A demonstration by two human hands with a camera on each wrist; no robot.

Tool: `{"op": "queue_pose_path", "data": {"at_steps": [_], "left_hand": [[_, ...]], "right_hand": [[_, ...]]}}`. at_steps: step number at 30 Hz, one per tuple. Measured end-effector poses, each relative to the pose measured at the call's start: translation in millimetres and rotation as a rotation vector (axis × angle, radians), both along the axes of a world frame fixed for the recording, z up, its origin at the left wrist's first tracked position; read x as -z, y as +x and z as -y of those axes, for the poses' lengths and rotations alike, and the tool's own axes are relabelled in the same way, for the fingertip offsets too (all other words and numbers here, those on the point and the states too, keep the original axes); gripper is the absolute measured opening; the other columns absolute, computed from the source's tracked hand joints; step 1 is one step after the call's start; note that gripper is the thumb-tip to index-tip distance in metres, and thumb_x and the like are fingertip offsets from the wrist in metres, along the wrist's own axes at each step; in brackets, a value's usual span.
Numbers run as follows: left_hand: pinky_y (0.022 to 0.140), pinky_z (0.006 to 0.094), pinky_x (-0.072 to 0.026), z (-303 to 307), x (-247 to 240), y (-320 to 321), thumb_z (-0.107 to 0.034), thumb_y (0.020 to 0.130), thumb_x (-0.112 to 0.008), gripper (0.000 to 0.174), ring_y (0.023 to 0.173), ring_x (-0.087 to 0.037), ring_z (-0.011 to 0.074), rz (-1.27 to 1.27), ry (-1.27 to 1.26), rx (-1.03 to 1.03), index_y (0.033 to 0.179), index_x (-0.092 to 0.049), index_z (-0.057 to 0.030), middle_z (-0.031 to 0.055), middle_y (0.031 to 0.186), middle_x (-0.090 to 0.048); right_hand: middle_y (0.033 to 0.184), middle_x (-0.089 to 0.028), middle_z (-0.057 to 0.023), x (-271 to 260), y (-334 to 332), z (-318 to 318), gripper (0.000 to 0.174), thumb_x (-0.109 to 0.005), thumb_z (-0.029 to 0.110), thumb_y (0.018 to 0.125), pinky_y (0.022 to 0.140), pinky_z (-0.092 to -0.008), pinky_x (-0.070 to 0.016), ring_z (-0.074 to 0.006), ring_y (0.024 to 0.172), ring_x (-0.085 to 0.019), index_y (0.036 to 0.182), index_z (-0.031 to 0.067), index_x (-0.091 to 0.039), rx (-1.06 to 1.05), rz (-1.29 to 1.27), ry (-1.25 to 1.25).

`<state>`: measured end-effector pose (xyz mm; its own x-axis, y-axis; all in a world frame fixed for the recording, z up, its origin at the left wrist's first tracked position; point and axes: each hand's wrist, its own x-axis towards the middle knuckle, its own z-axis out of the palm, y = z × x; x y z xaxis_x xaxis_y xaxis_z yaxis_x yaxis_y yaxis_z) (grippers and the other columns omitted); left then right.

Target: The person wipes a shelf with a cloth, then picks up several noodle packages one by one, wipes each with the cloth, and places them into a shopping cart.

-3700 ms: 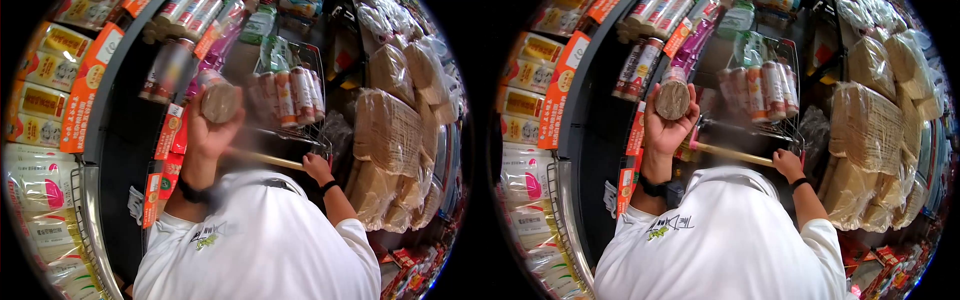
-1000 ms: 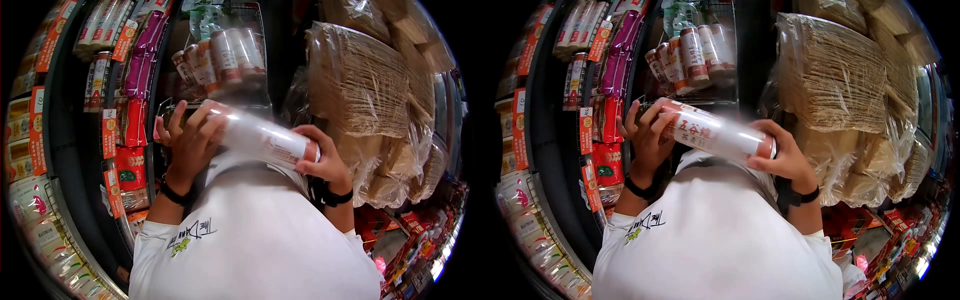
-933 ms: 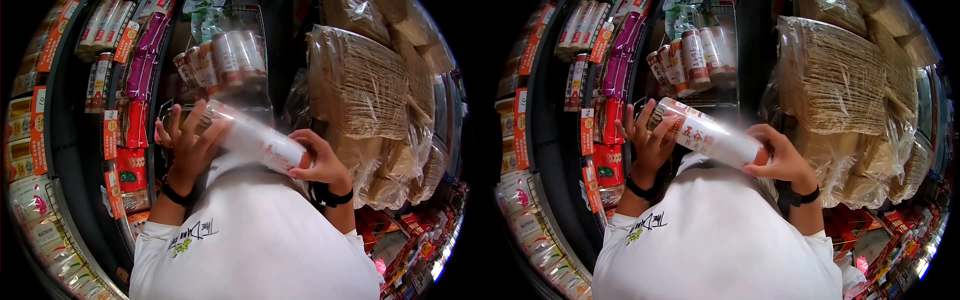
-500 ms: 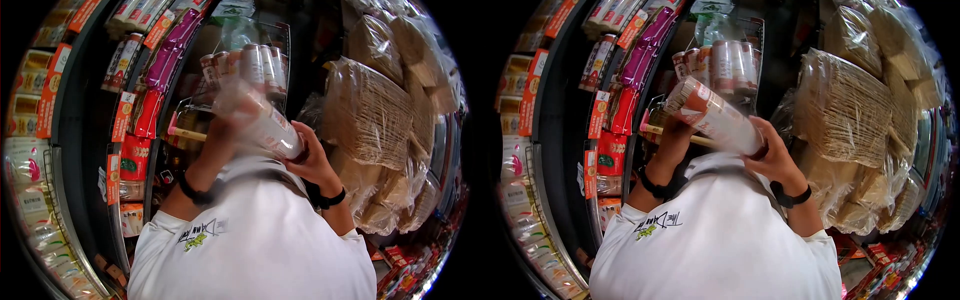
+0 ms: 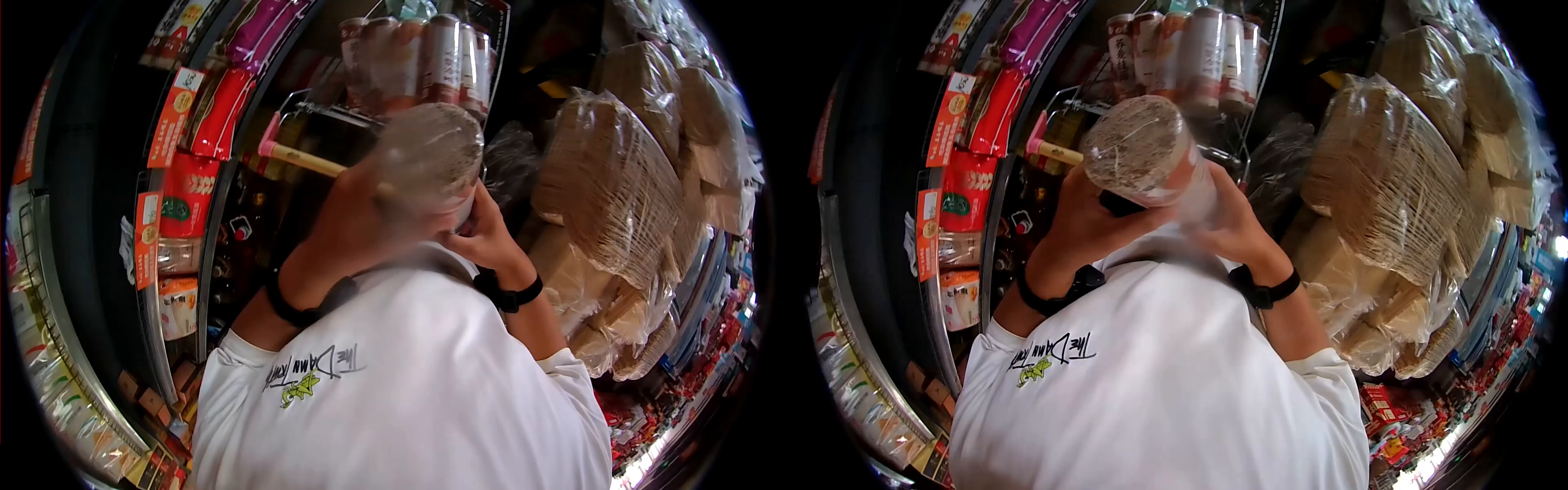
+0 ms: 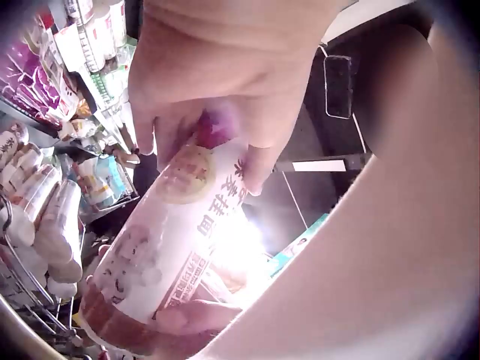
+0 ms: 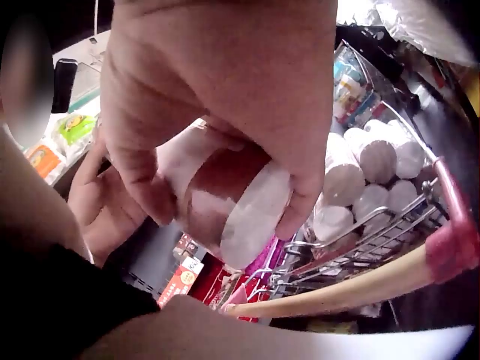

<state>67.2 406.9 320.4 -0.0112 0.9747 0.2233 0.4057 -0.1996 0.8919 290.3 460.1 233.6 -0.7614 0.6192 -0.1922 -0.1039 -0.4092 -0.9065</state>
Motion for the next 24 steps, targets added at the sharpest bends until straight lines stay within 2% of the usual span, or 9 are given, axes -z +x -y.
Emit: {"op": "queue_pose_path", "data": {"at_steps": [2, 4, 8, 10, 13, 16, 19, 20, 24], "left_hand": [[0.09, 0.0369, -0.0555, 9, 6, -5, -0.021, 0.074, -0.09, 0.056, 0.101, -0.071, 0.0222, 0.112, -0.105, -0.072, 0.121, -0.067, -0.0014, 0.0119, 0.112, -0.073], [0.088, 0.0371, -0.0566, 14, 5, -16, -0.023, 0.073, -0.091, 0.056, 0.098, -0.073, 0.024, 0.033, -0.132, -0.078, 0.119, -0.067, -0.0013, 0.0124, 0.11, -0.073], [0.083, 0.0377, -0.0573, 17, 0, -35, -0.024, 0.07, -0.091, 0.065, 0.095, -0.071, 0.0332, -0.043, -0.025, -0.084, 0.124, -0.062, -0.0022, 0.0174, 0.108, -0.07], [0.082, 0.0379, -0.0574, 18, -6, -47, -0.022, 0.07, -0.091, 0.065, 0.095, -0.071, 0.0334, -0.091, -0.03, -0.089, 0.123, -0.062, -0.0019, 0.0179, 0.108, -0.07], [0.082, 0.038, -0.0574, 20, -11, -66, -0.021, 0.07, -0.092, 0.064, 0.095, -0.072, 0.0326, -0.136, -0.047, -0.116, 0.123, -0.061, -0.0022, 0.0176, 0.109, -0.07], [0.081, 0.0377, -0.0575, 20, -14, -87, -0.022, 0.071, -0.092, 0.064, 0.095, -0.072, 0.0312, -0.121, -0.069, -0.141, 0.123, -0.061, -0.0028, 0.0165, 0.109, -0.071], [0.082, 0.0374, -0.0574, 21, -12, -106, -0.023, 0.07, -0.093, 0.065, 0.096, -0.072, 0.0296, -0.048, -0.064, -0.144, 0.124, -0.061, -0.0033, 0.0153, 0.107, -0.071], [0.082, 0.0373, -0.0573, 21, -11, -111, -0.023, 0.07, -0.093, 0.066, 0.097, -0.072, 0.0291, -0.017, -0.055, -0.142, 0.124, -0.061, -0.0034, 0.0149, 0.107, -0.072], [0.091, 0.0394, -0.0539, 15, -22, -131, -0.024, 0.072, -0.09, 0.045, 0.1, -0.07, 0.0309, 0.092, -0.169, -0.139, 0.109, -0.07, -0.0079, 0.0122, 0.106, -0.072]], "right_hand": [[0.143, -0.051, -0.0085, 14, -9, 0, 0.084, -0.075, 0.004, 0.08, 0.107, -0.0358, -0.0426, -0.018, 0.132, -0.048, 0.153, 0.0031, -0.033, -0.095, 0.008, 0.028], [0.145, -0.049, -0.0083, 30, -17, -1, 0.084, -0.074, 0.01, 0.082, 0.109, -0.0362, -0.0409, -0.0184, 0.132, -0.048, 0.154, 0.0029, -0.031, -0.214, 0.011, 0.078], [0.148, -0.047, -0.0093, 16, -53, 5, 0.088, -0.075, 0.012, 0.082, 0.113, -0.0396, -0.0381, -0.0205, 0.135, -0.046, 0.155, 0.0028, -0.028, -0.174, -0.049, -0.018], [0.15, -0.045, -0.0101, 13, -70, 4, 0.091, -0.078, 0.014, 0.081, 0.115, -0.0415, -0.0365, -0.0218, 0.138, -0.044, 0.155, 0.0029, -0.027, -0.188, -0.07, -0.075], [0.148, -0.048, -0.009, -3, -93, 1, 0.088, -0.076, 0.007, 0.08, 0.112, -0.0355, -0.0381, -0.0189, 0.134, -0.047, 0.155, 0.0025, -0.031, -0.153, -0.063, 0.029], [0.148, -0.047, -0.0089, -14, -114, -4, 0.092, -0.072, 0.003, 0.077, 0.111, -0.034, -0.037, -0.0177, 0.134, -0.045, 0.157, 0.0028, -0.025, -0.138, -0.055, 0.189], [0.154, -0.039, -0.0147, -22, -124, -6, 0.1, -0.077, 0.011, 0.076, 0.118, -0.0418, -0.0312, -0.0254, 0.143, -0.038, 0.158, 0.0007, -0.021, -0.167, -0.047, 0.026], [0.153, -0.04, -0.015, -25, -126, -6, 0.099, -0.075, 0.009, 0.075, 0.118, -0.0407, -0.0305, -0.0254, 0.142, -0.038, 0.158, 0.0003, -0.021, -0.146, -0.041, 0.049], [0.15, -0.043, -0.0158, -43, -133, -2, 0.096, -0.067, 0.005, 0.072, 0.117, -0.0363, -0.0289, -0.025, 0.14, -0.04, 0.157, -0.0011, -0.022, -0.069, 0.028, 0.18]]}}
